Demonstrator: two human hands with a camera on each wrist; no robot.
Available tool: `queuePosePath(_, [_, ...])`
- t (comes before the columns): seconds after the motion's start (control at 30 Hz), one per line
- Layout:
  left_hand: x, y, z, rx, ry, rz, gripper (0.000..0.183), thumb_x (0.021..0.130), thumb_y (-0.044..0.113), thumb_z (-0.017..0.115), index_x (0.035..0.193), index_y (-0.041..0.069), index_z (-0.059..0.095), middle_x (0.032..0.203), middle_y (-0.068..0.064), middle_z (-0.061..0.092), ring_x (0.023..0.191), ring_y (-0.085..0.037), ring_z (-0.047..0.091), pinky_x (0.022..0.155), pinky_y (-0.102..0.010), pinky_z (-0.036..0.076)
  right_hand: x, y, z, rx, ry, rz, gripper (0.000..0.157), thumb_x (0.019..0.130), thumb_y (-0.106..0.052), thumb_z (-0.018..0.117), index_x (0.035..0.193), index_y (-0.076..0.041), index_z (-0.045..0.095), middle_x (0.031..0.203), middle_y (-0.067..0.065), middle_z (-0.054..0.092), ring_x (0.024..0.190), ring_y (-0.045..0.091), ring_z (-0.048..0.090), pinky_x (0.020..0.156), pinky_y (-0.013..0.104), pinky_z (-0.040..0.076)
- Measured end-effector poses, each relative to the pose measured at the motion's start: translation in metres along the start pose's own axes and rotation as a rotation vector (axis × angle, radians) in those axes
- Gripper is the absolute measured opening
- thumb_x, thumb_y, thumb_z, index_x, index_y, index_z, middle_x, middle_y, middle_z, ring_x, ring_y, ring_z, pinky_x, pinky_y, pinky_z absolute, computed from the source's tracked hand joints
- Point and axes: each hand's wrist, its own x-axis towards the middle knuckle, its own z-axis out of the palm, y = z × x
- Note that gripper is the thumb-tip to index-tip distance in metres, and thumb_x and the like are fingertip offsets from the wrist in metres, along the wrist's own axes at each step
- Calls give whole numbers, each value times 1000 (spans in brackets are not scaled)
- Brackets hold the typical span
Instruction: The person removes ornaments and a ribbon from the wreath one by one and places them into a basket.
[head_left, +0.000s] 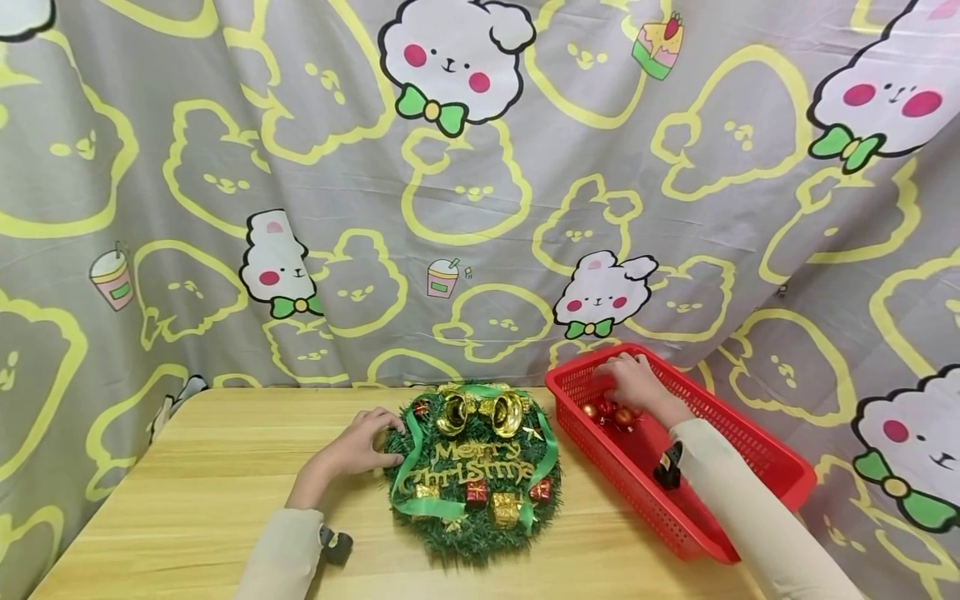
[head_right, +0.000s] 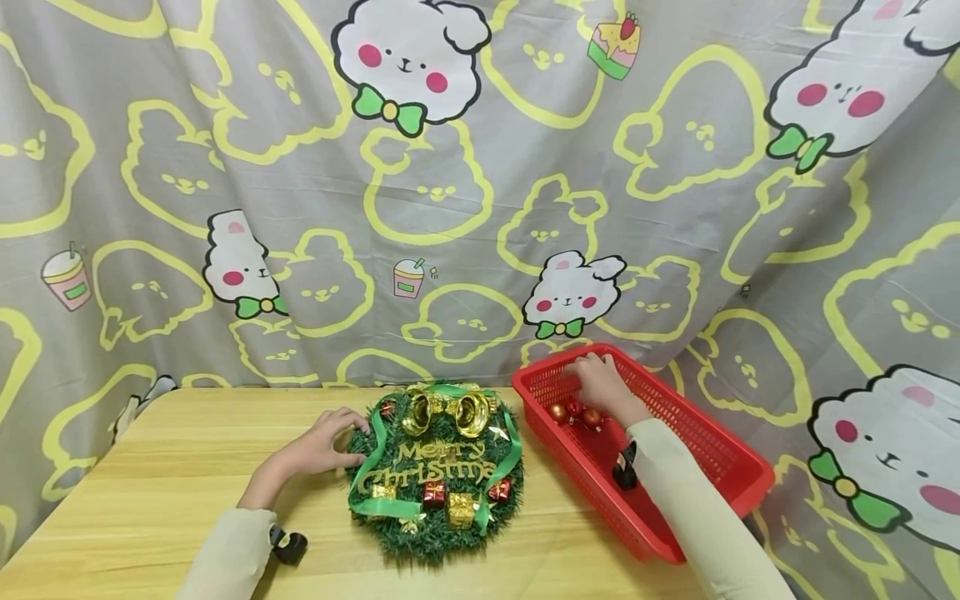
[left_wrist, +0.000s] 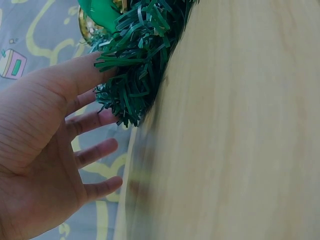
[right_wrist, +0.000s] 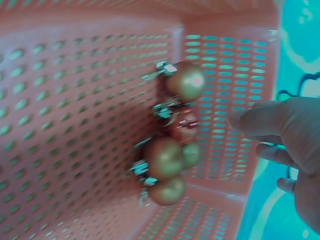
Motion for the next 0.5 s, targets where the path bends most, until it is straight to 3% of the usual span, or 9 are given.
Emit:
queuePosePath(0.27, [0,-1,1,5,-4,-5,35,85,28,83,112,18,62,123,-3,57,119,-33,46,100,-59,43,9,-11,-23,74,72,24,34,84,-8,82,117,-6,75,117,14,74,111,35,58,84,49,33])
queuePosePath(0.5, [0,-1,1,3,-5,-13,36,86,28,83,113,17,62,123,-3,57,120,-33,45,101,-59,42,21,-36,-41,138,112,-46,30,86,-10,81,115,-9,76,112,10,76,104,30,58,86,49,32])
